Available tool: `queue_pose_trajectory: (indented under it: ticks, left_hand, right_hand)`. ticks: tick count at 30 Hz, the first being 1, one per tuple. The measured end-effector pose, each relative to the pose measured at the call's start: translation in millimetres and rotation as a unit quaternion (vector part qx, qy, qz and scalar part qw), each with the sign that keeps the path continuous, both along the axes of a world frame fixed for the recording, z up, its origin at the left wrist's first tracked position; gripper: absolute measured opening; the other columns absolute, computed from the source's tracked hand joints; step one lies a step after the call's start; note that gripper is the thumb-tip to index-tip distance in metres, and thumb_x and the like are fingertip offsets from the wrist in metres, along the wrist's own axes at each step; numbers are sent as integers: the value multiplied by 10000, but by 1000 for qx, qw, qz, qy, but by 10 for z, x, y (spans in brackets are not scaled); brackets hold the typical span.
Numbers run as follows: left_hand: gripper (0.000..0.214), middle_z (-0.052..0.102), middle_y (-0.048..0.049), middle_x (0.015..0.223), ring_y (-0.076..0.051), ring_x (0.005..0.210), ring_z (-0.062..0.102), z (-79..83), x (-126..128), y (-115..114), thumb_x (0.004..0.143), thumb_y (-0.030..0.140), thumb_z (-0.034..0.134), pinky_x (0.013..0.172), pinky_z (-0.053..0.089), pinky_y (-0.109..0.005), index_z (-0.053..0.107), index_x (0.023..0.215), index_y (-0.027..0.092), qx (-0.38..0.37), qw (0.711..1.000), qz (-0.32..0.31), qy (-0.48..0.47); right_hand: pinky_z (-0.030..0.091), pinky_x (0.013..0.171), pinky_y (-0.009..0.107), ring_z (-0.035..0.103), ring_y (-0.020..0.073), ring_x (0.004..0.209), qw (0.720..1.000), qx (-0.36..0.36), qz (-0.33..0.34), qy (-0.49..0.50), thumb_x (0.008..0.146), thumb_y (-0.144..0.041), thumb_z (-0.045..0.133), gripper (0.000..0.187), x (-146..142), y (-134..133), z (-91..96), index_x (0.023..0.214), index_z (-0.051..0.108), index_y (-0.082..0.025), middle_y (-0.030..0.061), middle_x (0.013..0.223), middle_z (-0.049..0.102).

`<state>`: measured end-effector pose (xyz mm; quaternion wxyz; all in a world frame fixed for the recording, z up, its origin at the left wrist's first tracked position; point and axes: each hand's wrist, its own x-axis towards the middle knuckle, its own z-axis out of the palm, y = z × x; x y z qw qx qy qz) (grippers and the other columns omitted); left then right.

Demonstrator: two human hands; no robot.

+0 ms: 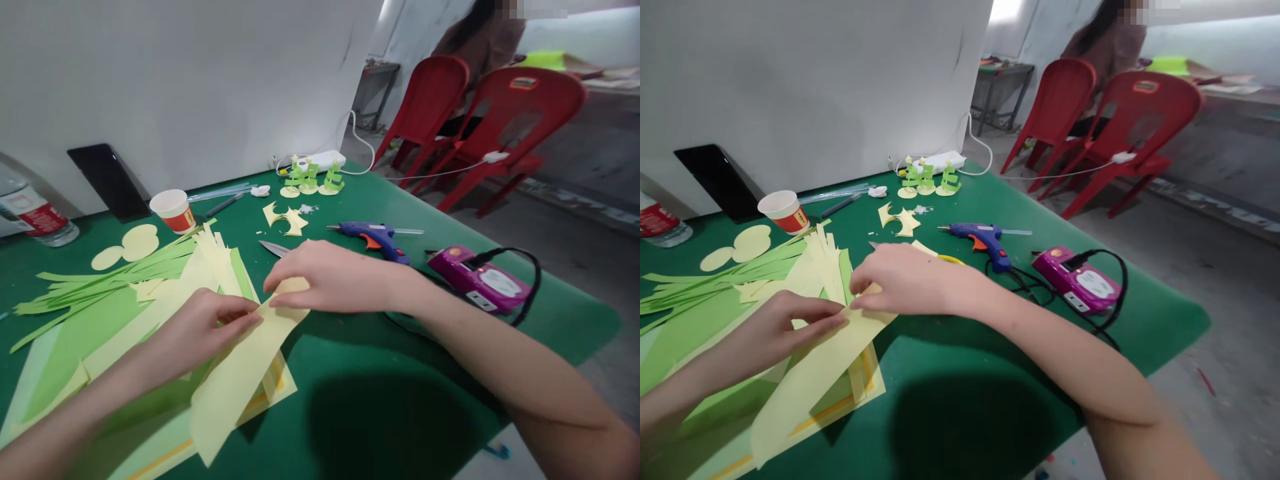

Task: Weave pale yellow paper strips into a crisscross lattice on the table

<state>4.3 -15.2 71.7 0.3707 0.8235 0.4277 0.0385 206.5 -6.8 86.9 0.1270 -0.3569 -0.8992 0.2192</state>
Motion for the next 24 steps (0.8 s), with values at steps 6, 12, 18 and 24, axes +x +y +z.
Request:
queue_pose_trajectory:
  ticks: [6,12,18,24]
  left_hand:
    - [257,708,-2,734,-124,583,602,80,-72,28,839,324,468,511,436,-192,699,798,221,101,994,2,-43]
    - [204,719,-9,704,-157,585,628,160,-304,214,777,367,564,492,462,-203,712,724,236,165,984,61,-19]
    - [174,708,-9,660,-161,589,634,120,-446,466,743,360,606,514,483,-218,703,679,230,122,985,117,-22]
    - [212,702,-48,905,-182,840,650,18,-550,575,838,261,451,698,543,-289,634,919,189,206,945,204,-154]
  right_hand:
    - [391,594,237,576,104,613,1000,-1,-21,18,795,-185,516,216,-20,3,-9,694,703,-144,15,684,693]
    - [372,531,220,559,93,549,994,33,-101,12,740,-157,574,163,210,95,156,681,725,-148,9,646,696]
    - [372,541,230,573,100,560,994,47,-97,-22,747,-144,560,178,155,75,116,697,729,-165,9,665,706]
    - [355,555,248,575,119,587,986,65,-149,-29,760,-173,557,177,90,29,93,723,728,-150,32,677,704]
